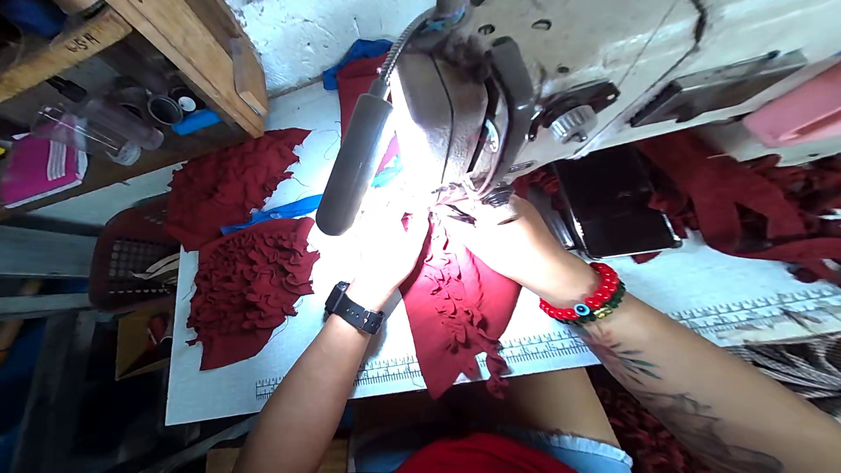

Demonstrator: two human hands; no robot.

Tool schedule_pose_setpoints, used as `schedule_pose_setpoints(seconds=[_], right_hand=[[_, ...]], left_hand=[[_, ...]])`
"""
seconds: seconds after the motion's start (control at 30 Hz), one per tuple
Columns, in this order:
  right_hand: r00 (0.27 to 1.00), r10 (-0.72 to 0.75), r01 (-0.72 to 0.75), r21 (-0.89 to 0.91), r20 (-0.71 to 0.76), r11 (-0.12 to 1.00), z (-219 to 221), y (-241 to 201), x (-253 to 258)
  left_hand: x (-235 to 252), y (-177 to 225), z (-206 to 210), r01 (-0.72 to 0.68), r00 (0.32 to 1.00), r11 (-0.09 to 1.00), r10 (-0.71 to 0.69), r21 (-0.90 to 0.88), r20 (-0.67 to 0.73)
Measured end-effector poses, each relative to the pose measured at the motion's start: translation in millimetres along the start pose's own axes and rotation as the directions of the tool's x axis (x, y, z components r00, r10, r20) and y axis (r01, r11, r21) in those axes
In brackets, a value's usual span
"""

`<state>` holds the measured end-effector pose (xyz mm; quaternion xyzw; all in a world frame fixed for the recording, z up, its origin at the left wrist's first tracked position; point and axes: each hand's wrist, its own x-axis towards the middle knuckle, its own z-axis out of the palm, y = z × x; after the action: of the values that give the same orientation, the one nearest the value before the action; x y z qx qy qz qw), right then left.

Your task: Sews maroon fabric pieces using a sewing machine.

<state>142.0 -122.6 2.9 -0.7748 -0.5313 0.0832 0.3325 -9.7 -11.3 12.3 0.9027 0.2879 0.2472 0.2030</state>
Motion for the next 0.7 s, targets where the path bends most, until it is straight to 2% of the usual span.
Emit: schedule_pose_setpoints(seconds=[0.3,0.7], right_hand=[[1.0,0.006,-0.006,0.001,0.002,1.0,-2.9,-2.5,0.2],[0.999,-0.032,0.032,0.011,-0.015,0.999,-0.1,0.7,0.9]], left_hand=[[0.5,-0.2,1.9,0.021,1.0,0.999,-0.021,-0.03,-0.005],[2.5,2.8,-0.5,0.039,0.999,0.998,-0.04,0.052,0.02]])
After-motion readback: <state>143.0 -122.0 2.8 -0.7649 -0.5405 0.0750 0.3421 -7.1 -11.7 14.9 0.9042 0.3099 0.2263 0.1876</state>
